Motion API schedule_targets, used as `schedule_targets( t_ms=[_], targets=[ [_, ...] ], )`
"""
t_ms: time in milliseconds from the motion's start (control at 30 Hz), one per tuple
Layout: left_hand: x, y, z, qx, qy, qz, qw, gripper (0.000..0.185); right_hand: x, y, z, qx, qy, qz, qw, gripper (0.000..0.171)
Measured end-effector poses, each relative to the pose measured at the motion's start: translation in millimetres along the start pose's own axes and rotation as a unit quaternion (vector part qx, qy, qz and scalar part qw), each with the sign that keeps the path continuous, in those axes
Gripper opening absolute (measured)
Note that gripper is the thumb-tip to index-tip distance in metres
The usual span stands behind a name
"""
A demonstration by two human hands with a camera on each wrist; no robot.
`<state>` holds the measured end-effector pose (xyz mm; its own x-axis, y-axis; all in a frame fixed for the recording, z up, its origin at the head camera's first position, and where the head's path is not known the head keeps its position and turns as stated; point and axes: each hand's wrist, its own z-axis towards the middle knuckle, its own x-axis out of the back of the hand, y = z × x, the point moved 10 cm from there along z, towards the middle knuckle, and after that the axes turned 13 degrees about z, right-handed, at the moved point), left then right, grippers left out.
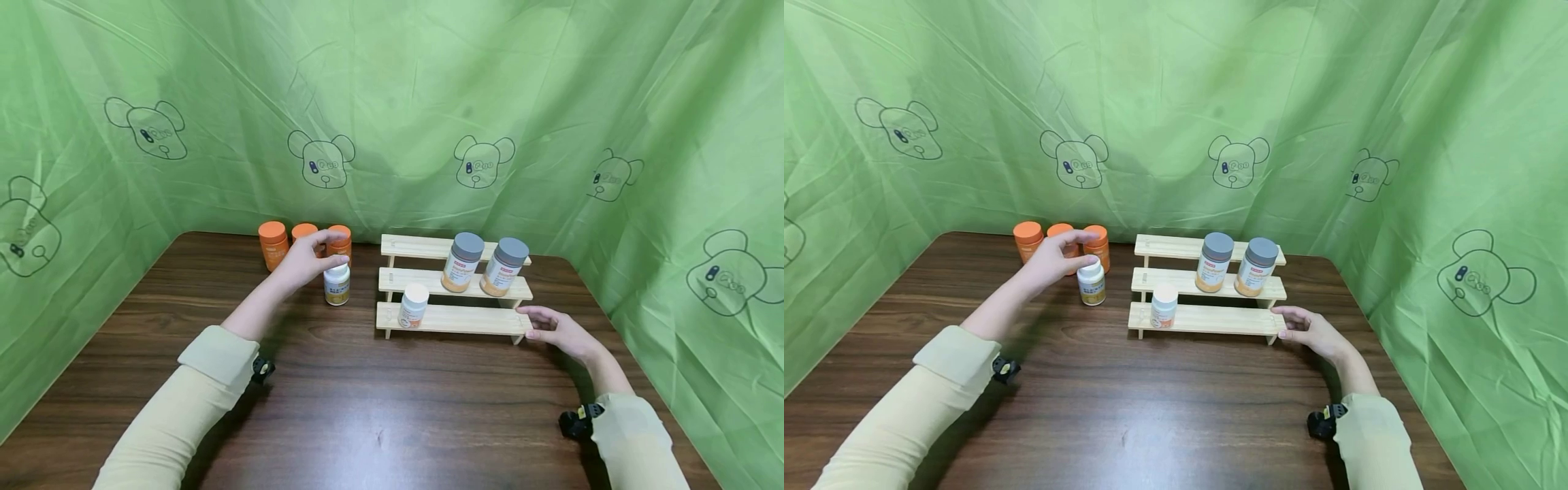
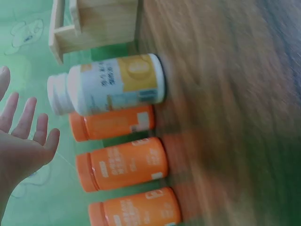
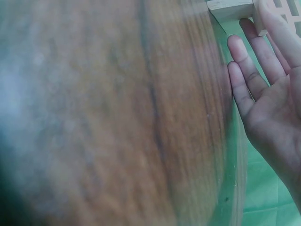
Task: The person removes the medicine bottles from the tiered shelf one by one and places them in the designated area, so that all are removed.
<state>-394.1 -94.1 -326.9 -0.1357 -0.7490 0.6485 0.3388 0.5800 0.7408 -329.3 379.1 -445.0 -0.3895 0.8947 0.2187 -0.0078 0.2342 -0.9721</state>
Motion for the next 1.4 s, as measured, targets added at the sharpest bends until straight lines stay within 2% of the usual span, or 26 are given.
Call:
schedule_targets(
  t_ms=[200, 467, 800, 1067, 1233, 1400],
  targets=[
    [1.9, 20.5, 2.4, -0.003, 0.010, 0.011, 0.9999, 0.055, -1, -2, 0, 0.002, -0.001, -0.007, 1.000, 0.053],
    [5.3, 51.1, 5.1, -0.013, 0.040, 0.006, 0.9991, 0.052, 1, -1, 0, -0.003, 0.000, -0.007, 1.000, 0.054],
    [-2.0, 82.7, 14.8, -0.032, 0.046, -0.032, 0.9979, 0.050, 1, -2, -1, 0.000, 0.000, -0.011, 1.000, 0.053],
    [-5.8, 131.7, 5.9, -0.054, 0.036, -0.055, 0.9964, 0.049, 2, -2, -1, -0.004, 0.006, -0.014, 1.000, 0.053],
    [-13.8, 144.0, 8.2, -0.064, 0.029, -0.072, 0.9949, 0.050, 1, -1, -1, -0.003, 0.005, -0.008, 1.000, 0.053],
    [-26.2, 145.9, 16.6, -0.065, 0.019, -0.077, 0.9948, 0.052, 1, 0, 0, -0.004, 0.002, -0.012, 1.000, 0.054]
  ],
)
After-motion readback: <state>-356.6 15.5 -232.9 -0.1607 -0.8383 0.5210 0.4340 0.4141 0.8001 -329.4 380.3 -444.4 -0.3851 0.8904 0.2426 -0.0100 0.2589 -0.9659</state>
